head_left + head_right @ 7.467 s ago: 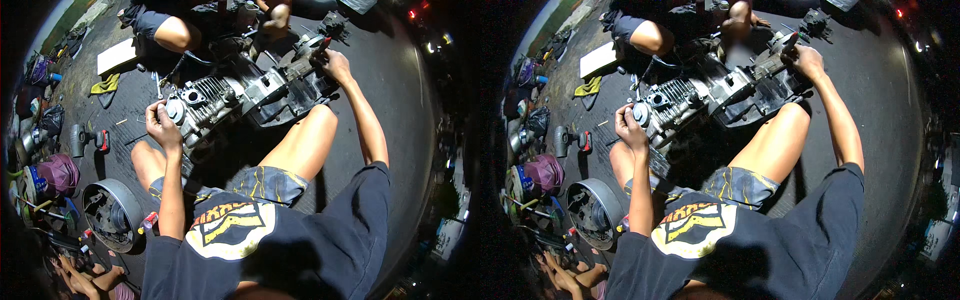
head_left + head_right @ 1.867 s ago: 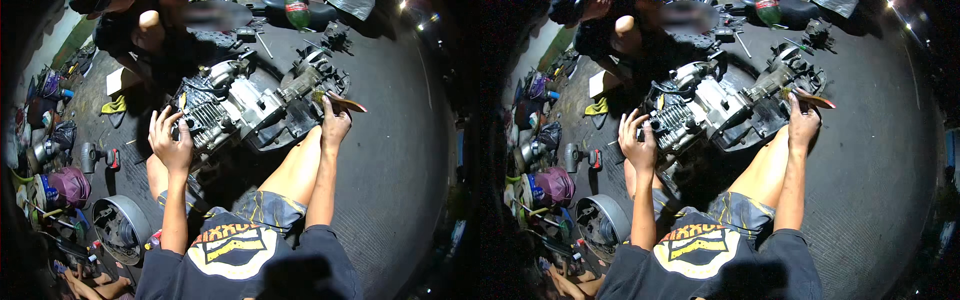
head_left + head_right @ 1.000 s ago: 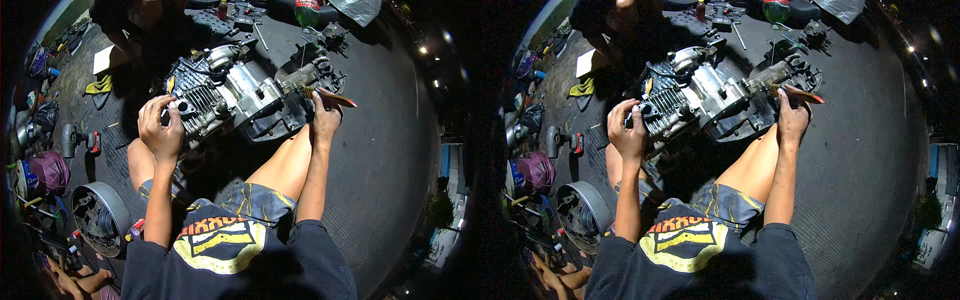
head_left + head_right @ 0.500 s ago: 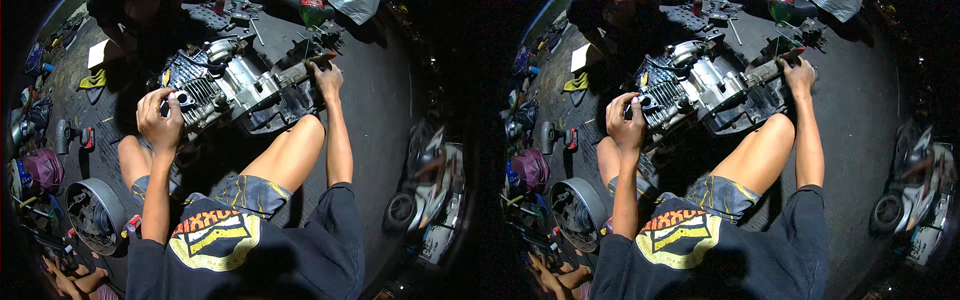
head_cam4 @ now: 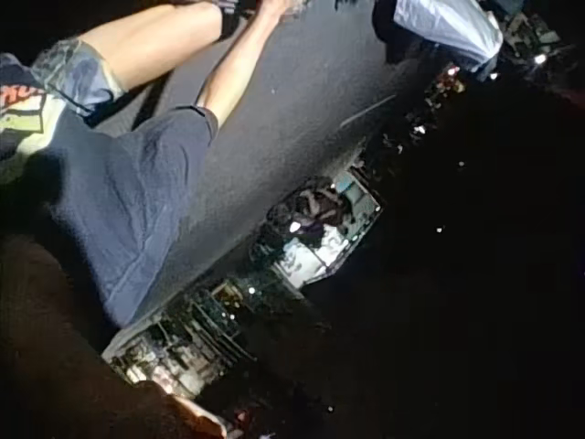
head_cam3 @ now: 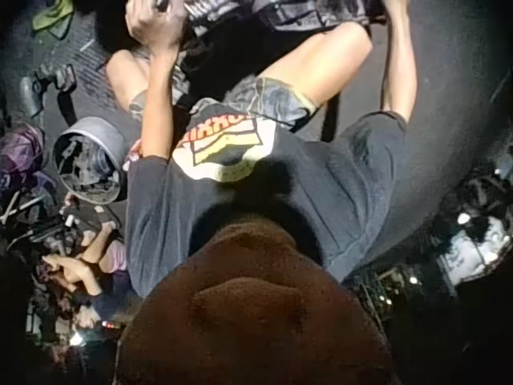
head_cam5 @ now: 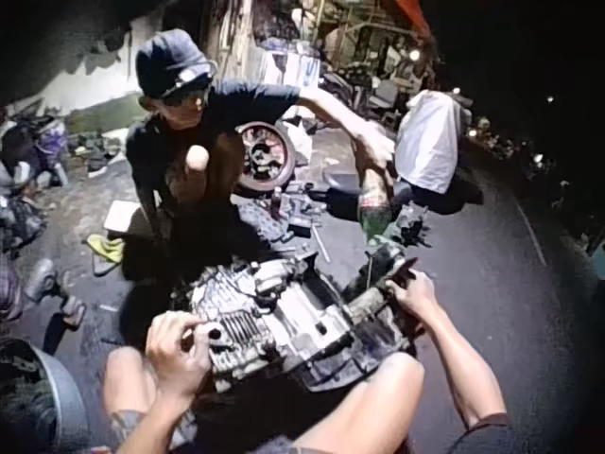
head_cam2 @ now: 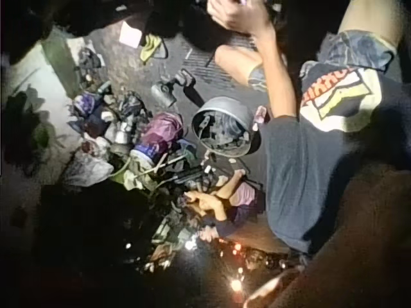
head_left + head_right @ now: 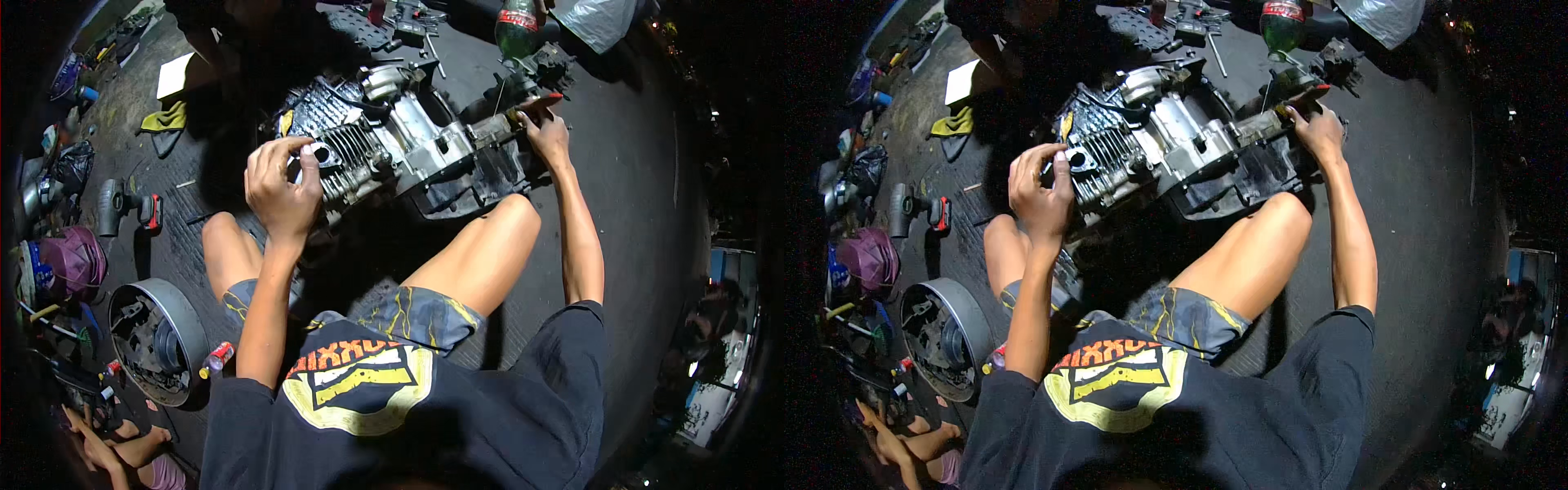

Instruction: Cleaning and assembling motorcycle engine components.

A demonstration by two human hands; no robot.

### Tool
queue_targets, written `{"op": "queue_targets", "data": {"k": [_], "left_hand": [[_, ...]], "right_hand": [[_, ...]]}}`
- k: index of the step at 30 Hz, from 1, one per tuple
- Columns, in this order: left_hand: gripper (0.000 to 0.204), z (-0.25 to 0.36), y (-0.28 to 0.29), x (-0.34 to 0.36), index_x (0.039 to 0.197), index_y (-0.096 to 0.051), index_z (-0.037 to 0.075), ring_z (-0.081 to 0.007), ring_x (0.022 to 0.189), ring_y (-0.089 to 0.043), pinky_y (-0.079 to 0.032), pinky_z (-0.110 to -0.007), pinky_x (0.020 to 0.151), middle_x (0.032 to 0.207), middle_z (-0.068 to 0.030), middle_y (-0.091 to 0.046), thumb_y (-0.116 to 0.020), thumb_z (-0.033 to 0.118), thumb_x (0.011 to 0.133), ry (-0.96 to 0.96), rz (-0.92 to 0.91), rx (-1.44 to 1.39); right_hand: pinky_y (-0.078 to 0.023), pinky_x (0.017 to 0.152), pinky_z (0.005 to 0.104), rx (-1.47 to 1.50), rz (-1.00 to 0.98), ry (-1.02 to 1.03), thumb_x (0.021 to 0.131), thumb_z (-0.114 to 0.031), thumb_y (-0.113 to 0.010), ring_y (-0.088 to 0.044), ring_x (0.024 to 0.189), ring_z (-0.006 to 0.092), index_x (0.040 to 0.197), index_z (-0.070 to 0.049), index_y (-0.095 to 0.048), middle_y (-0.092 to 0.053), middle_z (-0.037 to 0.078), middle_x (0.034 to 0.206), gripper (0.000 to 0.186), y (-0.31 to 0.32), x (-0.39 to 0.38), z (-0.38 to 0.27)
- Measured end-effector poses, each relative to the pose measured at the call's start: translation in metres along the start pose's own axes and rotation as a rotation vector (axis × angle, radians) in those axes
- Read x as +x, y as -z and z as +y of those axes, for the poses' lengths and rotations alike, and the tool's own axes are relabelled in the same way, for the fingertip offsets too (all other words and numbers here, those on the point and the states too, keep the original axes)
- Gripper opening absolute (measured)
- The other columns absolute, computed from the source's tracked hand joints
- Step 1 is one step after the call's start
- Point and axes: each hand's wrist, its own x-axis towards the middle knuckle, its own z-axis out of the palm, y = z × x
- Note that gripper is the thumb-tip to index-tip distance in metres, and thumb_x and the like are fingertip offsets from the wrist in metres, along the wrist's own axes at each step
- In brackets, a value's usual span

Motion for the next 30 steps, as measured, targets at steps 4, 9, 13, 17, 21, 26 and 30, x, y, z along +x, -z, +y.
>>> {"op": "queue_targets", "data": {"k": [4,9,13,17,21,26,30], "left_hand": [[0.009,-0.003,-0.001,-0.002,0.093,-0.074,0.014,-0.0258,0.102,-0.065,-0.048,-0.038,0.09,0.098,-0.0029,-0.072,-0.07,0.014,0.085,-0.003,0.02,-0.014],[0.007,0.001,0.002,-0.001,0.093,-0.074,0.011,-0.026,0.104,-0.066,-0.049,-0.038,0.094,0.1,-0.0052,-0.073,-0.069,0.013,0.09,0.003,0.002,0.016],[0.007,-0.003,0.003,-0.001,0.094,-0.074,0.012,-0.0254,0.106,-0.066,-0.048,-0.037,0.094,0.1,-0.0036,-0.074,-0.071,0.013,0.087,-0.017,-0.011,0.029],[0.008,-0.001,0.006,-0.002,0.094,-0.074,0.012,-0.0256,0.107,-0.066,-0.047,-0.037,0.095,0.1,-0.0032,-0.073,-0.07,0.012,0.087,-0.037,0.009,0.046],[0.008,0.001,0.003,0.001,0.095,-0.074,0.012,-0.0258,0.107,-0.065,-0.047,-0.037,0.095,0.1,-0.0037,-0.073,-0.07,0.012,0.088,-0.03,0.001,0.023],[0.007,0.0,0.003,-0.001,0.094,-0.074,0.012,-0.0251,0.108,-0.065,-0.047,-0.037,0.096,0.1,-0.0034,-0.073,-0.069,0.013,0.088,-0.053,0.002,0.048],[0.007,0.002,0.004,-0.001,0.094,-0.074,0.012,-0.0253,0.108,-0.065,-0.047,-0.038,0.096,0.1,-0.0038,-0.073,-0.069,0.013,0.089,-0.035,-0.012,0.05]], "right_hand": [[-0.054,0.08,0.0481,0.479,-0.169,0.037,0.088,-0.028,-0.078,-0.07,0.093,0.0416,0.104,-0.006,-0.072,-0.074,0.019,0.096,0.028,0.006,-0.021,-0.038],[-0.055,0.08,0.0496,-0.149,-0.151,0.13,0.083,-0.02,-0.074,-0.068,0.094,0.0424,0.104,-0.005,-0.068,-0.071,0.021,0.098,0.026,0.025,-0.005,-0.013],[-0.054,0.08,0.0498,-0.093,-0.182,0.108,0.084,-0.025,-0.077,-0.068,0.096,0.0421,0.103,-0.007,-0.069,-0.07,0.02,0.097,0.027,0.019,-0.005,-0.023],[-0.054,0.078,0.0473,0.095,-0.189,0.265,0.089,-0.023,-0.074,-0.067,0.094,0.0413,0.108,-0.013,-0.071,-0.068,0.018,0.096,0.021,0.031,-0.034,-0.062],[-0.056,0.079,0.0445,0.077,-0.197,0.166,0.087,-0.01,-0.07,-0.07,0.097,0.0388,0.113,-0.015,-0.071,-0.074,0.016,0.103,0.026,0.043,-0.018,-0.025],[-0.053,0.078,0.0319,0.383,-0.237,0.29,0.087,0.007,-0.066,-0.069,0.089,0.0202,0.108,0.0,-0.071,-0.073,0.012,0.096,0.023,0.032,-0.034,-0.048],[-0.055,0.084,0.0373,0.251,-0.307,0.087,0.084,0.007,-0.068,-0.072,0.1,0.0351,0.109,-0.006,-0.071,-0.075,0.016,0.104,0.028,0.049,-0.02,-0.032]]}}
